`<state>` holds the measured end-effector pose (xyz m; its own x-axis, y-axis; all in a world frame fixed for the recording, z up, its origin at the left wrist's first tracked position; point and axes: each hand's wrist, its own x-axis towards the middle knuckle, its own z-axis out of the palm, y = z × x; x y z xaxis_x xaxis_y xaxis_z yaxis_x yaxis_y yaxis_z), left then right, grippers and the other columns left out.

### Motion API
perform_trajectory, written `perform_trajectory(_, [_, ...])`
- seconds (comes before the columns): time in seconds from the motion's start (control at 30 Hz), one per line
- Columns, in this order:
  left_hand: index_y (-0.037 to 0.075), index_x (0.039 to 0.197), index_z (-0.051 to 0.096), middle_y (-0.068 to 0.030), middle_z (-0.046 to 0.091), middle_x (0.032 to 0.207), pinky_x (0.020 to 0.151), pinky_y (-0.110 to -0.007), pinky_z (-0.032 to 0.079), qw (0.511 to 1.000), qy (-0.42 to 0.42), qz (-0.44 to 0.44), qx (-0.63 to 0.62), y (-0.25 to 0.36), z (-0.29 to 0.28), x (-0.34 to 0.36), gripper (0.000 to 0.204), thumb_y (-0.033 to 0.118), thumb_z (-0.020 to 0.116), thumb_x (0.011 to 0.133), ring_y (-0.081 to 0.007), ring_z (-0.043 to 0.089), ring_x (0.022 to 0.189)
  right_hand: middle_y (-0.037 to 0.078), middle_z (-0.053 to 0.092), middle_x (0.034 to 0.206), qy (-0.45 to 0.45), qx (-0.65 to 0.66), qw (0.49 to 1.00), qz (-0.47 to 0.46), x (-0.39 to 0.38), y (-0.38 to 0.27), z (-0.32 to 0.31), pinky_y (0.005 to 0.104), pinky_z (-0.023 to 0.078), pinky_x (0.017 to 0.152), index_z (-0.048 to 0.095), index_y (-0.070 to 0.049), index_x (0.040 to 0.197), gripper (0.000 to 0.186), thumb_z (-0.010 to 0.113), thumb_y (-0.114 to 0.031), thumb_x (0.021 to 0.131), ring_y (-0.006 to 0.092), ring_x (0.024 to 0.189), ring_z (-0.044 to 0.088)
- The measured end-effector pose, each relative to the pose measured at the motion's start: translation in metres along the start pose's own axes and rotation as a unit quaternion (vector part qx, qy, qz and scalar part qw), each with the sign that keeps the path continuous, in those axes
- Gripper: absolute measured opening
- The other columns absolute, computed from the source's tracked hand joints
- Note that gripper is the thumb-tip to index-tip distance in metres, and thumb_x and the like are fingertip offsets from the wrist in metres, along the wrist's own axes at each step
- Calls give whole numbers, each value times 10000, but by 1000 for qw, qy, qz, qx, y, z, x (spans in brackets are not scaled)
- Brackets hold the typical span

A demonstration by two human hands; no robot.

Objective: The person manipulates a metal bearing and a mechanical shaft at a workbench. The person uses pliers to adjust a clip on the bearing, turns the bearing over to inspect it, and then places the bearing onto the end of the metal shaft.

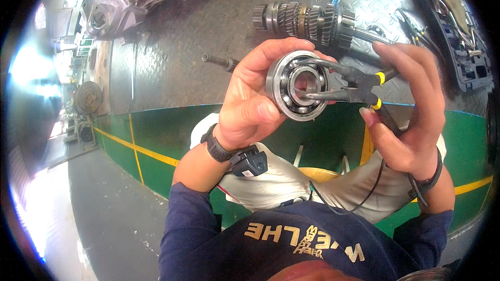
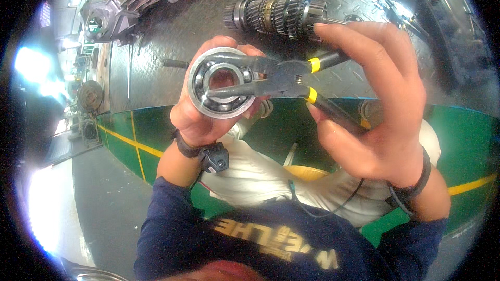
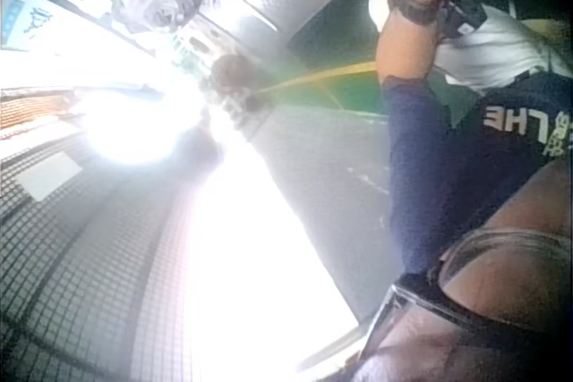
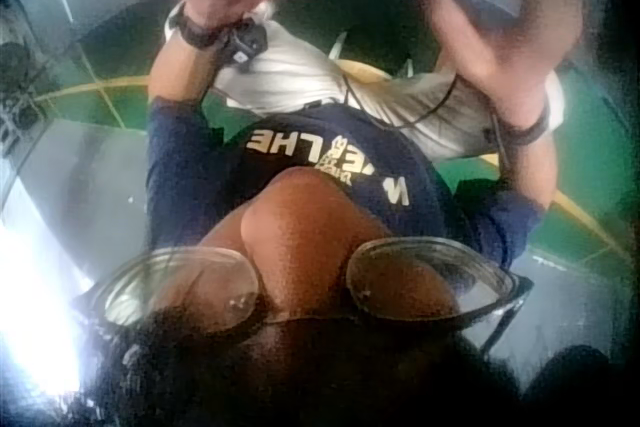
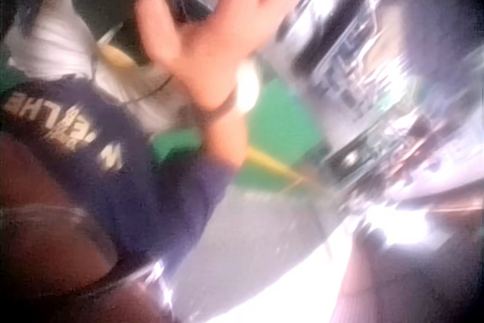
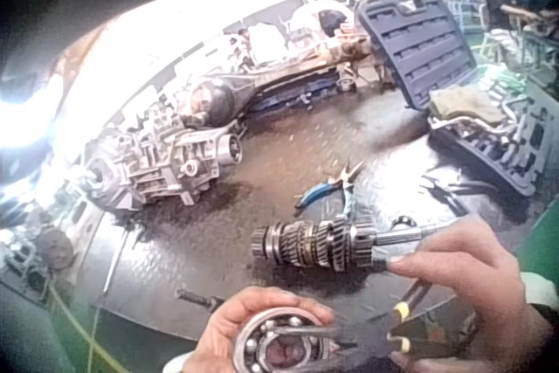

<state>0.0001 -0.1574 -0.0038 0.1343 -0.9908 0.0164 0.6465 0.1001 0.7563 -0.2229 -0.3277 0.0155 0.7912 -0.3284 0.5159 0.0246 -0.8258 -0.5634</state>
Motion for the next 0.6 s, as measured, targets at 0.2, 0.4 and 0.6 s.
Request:
perform_trajectory(0.2, [-3,1509,471,-296,586,1437,1166,-470,468,1000,2,-1,6,-1,1,1,904,318,921,793,-331,603,1343,228,605,1227,0,-35,999,-9,0,-2,2,418,473,977,632,68,1322,715,725,-212,671,350,1097,600])
perform_trajectory(0.4, [-3,1511,464,-293,594,1430,1162,-466,473,999,-23,-10,23,-2,-1,1,891,320,909,809,-340,617,1326,233,589,1246,-2,-62,998,-6,-1,-6,-1,426,464,1001,630,62,1326,734,729,-199,647,365,1139,585])
perform_trajectory(0.6, [14,1482,456,-327,570,1371,793,-445,676,995,70,-39,56,-4,9,3,1033,366,952,647,-404,678,1174,222,599,1234,15,-117,993,-24,0,-10,-5,434,455,1010,637,52,1324,755,728,-183,613,377,1140,576])
